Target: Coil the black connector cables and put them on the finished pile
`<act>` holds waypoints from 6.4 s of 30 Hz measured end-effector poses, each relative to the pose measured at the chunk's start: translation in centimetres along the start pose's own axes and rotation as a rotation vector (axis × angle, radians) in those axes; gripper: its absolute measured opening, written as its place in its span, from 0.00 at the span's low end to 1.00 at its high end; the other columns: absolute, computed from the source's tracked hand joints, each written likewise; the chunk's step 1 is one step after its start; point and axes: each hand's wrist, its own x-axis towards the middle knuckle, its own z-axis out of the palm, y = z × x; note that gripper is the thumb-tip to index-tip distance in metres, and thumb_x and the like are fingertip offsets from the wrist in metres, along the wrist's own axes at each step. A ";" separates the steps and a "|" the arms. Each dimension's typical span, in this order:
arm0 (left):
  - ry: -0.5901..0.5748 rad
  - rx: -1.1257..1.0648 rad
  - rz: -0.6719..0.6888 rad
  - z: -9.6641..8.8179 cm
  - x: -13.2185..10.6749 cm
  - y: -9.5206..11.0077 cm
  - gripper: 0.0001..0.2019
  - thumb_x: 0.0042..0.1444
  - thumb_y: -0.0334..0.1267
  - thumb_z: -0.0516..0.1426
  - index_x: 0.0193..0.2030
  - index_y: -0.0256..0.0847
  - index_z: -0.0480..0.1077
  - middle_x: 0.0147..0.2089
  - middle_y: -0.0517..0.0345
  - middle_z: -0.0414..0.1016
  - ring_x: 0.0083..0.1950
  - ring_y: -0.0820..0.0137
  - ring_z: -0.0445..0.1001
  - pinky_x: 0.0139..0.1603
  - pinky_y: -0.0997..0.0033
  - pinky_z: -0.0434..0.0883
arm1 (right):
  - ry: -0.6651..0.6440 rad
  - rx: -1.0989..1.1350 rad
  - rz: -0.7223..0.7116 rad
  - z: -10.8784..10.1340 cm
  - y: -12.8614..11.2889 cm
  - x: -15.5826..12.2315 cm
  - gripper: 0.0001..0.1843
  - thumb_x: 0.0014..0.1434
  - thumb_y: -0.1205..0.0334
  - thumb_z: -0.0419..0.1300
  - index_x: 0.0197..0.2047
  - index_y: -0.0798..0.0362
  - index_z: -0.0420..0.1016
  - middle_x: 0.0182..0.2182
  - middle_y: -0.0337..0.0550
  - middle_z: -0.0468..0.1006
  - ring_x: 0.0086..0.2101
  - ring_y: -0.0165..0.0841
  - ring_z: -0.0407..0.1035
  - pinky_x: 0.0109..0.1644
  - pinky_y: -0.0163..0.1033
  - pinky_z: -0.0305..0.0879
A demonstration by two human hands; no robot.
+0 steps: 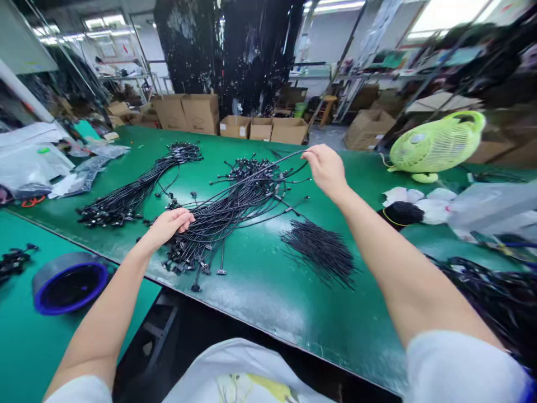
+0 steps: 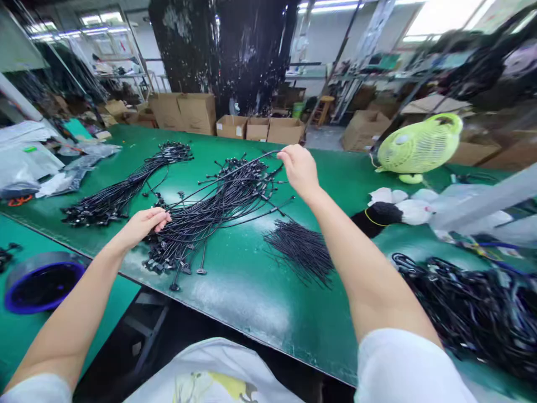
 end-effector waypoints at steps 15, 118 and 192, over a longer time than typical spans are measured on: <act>0.275 -0.722 0.093 1.4 -3.0 1.5 0.07 0.56 0.33 0.62 0.30 0.33 0.71 0.21 0.67 0.63 0.20 0.86 0.62 0.21 0.89 0.61 | -0.527 -0.107 0.103 -4.8 2.2 -10.6 0.12 0.66 0.60 0.53 0.43 0.53 0.78 0.45 0.51 0.81 0.44 0.37 0.73 0.46 0.37 0.63; 0.184 -0.667 -0.445 20.3 -6.8 -9.8 0.07 0.61 0.37 0.59 0.34 0.36 0.69 0.27 0.63 0.66 0.28 0.78 0.67 0.30 0.79 0.66 | -0.257 0.534 0.057 1.6 -12.7 -27.7 0.15 0.63 0.56 0.59 0.52 0.51 0.72 0.49 0.51 0.72 0.50 0.39 0.67 0.54 0.45 0.65; -0.229 -0.329 -0.308 22.6 -8.2 -10.8 0.26 0.58 0.53 0.58 0.53 0.32 0.68 0.24 0.68 0.58 0.25 0.77 0.58 0.29 0.73 0.60 | -0.416 0.274 0.118 -2.8 -11.0 -29.7 0.12 0.67 0.63 0.51 0.38 0.55 0.75 0.31 0.43 0.76 0.29 0.30 0.68 0.35 0.34 0.64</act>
